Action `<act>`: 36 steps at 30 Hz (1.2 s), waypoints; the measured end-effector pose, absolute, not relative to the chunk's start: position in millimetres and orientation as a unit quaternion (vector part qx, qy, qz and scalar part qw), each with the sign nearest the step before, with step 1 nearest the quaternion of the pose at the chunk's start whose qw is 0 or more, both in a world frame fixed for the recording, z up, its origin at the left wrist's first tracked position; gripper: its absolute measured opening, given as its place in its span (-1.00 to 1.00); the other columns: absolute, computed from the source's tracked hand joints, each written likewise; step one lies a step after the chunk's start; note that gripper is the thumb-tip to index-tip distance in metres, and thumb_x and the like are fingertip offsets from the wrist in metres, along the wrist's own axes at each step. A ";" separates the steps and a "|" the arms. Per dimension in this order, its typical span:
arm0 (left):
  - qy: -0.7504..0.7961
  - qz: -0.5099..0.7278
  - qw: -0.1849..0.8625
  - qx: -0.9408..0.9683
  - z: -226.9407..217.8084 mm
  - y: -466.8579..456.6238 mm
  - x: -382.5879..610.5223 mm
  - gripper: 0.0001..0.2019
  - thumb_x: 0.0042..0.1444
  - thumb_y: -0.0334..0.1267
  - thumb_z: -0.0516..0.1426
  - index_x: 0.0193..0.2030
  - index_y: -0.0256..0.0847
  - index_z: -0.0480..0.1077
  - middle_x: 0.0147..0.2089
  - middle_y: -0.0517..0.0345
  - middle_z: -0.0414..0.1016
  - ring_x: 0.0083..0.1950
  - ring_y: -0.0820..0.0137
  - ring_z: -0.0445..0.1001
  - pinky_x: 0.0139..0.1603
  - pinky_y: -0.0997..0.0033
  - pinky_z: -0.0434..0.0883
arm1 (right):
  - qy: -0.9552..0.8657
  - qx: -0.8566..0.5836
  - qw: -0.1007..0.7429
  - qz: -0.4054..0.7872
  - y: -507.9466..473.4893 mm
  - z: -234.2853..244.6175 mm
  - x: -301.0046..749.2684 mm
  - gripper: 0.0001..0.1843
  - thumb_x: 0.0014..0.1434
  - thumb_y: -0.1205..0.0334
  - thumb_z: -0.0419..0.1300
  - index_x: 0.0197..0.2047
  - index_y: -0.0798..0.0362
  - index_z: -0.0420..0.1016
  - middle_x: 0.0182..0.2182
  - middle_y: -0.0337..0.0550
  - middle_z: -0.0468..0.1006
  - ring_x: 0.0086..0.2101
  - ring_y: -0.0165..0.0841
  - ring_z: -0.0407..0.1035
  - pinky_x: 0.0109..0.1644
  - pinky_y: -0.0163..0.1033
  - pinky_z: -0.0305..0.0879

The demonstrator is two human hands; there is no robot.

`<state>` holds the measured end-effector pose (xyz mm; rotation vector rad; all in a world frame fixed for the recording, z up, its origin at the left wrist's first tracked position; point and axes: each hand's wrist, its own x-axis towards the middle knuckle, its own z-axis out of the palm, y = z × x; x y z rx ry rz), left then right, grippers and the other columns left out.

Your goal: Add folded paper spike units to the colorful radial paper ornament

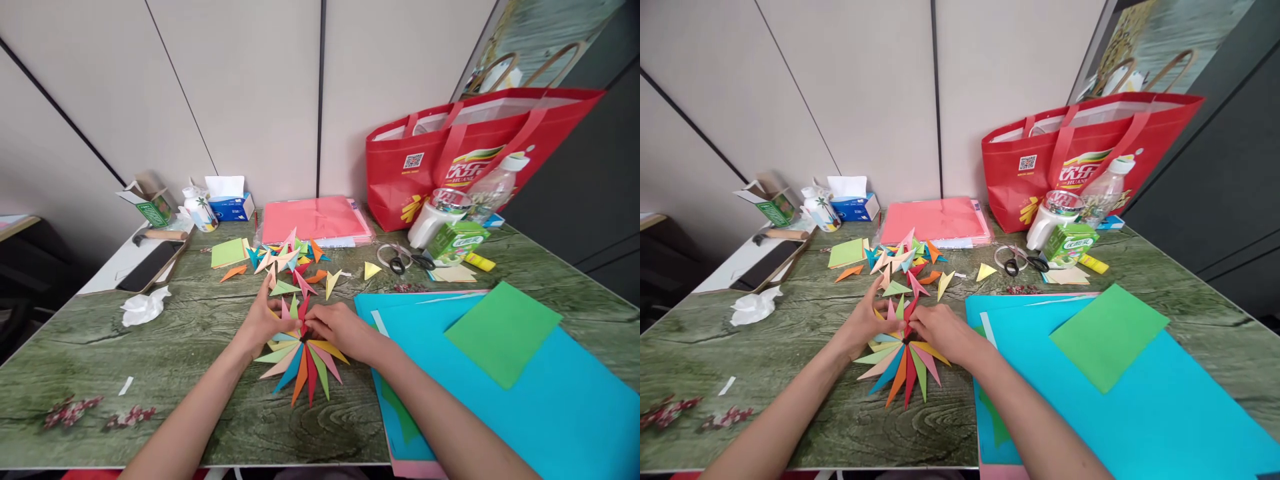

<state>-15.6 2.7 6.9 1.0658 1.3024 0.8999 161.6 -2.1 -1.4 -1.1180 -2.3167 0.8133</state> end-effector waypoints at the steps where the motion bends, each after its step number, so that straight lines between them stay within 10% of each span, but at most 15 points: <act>1: 0.557 0.386 0.580 0.453 7.0 2.8 -16.0 0.19 -0.45 -0.39 0.37 0.30 -0.11 -0.26 -0.38 0.22 0.40 -0.46 0.47 0.39 -0.41 0.45 0.36 | -0.826 -0.404 0.231 0.317 -1.7 -3.1 161.7 -0.83 0.20 0.35 0.00 -0.35 0.10 0.39 -0.48 -0.17 0.50 -0.49 -0.43 0.37 -0.45 -0.39 0.19; 36: 0.562 0.385 0.566 0.465 11.6 1.4 -15.3 0.20 -0.44 -0.38 0.37 0.30 -0.12 -0.29 -0.40 0.26 0.37 -0.48 0.49 0.37 -0.43 0.46 0.36 | -0.799 -0.393 0.308 0.334 1.3 -5.1 162.6 -0.89 0.12 0.30 0.14 -0.40 0.07 0.47 -0.53 -0.26 0.51 -0.50 -0.47 0.38 -0.42 -0.41 0.21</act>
